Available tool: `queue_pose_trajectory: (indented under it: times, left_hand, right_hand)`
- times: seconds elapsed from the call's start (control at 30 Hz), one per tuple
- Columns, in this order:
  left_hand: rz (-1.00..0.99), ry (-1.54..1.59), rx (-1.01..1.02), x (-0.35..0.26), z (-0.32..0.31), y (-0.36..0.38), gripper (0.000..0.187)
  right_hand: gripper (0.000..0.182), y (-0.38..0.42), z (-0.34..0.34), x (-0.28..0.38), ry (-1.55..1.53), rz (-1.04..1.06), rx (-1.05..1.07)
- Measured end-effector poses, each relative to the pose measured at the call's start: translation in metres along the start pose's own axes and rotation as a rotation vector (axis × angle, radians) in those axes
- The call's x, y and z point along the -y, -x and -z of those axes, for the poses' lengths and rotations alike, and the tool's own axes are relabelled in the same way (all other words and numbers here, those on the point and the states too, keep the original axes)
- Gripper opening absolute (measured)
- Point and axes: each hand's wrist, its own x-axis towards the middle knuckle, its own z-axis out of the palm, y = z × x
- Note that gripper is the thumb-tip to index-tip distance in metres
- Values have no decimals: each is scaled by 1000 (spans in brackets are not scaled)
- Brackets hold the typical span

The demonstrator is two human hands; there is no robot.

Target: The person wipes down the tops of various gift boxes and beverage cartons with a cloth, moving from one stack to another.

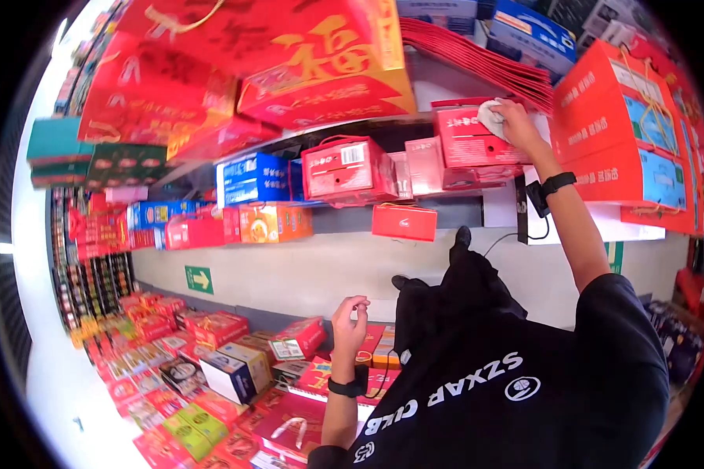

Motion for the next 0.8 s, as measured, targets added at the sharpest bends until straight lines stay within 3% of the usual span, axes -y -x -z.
queue_pose_trajectory:
  times: [0.07, 0.1, 0.17, 0.23, 0.37, 0.43, 0.63, 0.73, 0.8]
  left_hand:
    - [18, 1, 21, -6, -7, -12, 13]
    - [20, 4, 28, -8, -10, -17, 13]
    - [22, 14, 42, -9, -16, -25, 12]
    - [16, 27, 50, -7, -18, -33, 11]
    - [31, 36, 77, -5, -12, -48, 13]
    - [8, 34, 90, 2, -2, -55, 13]
    - [-17, 49, 59, 61, 59, -61, 14]
    - [-50, 63, 34, 116, 105, -62, 11]
    - [-9, 117, 40, 154, 136, -66, 11]
  right_hand:
    - [39, 10, 13, -12, -4, -76, -20]
    - [44, 10, 19, -20, -105, -187, 132]
    - [40, 20, 11, -16, -37, -119, 32]
    - [40, 28, -3, 6, 77, -139, -2]
    - [44, 23, -28, 73, -46, -220, 107]
    - [44, 22, -49, 100, -86, -137, 83]
    - [45, 11, -66, 135, 1, -105, -47]
    - [49, 8, -58, 172, 161, -103, -206]
    - [53, 1, -61, 206, 90, -110, -210]
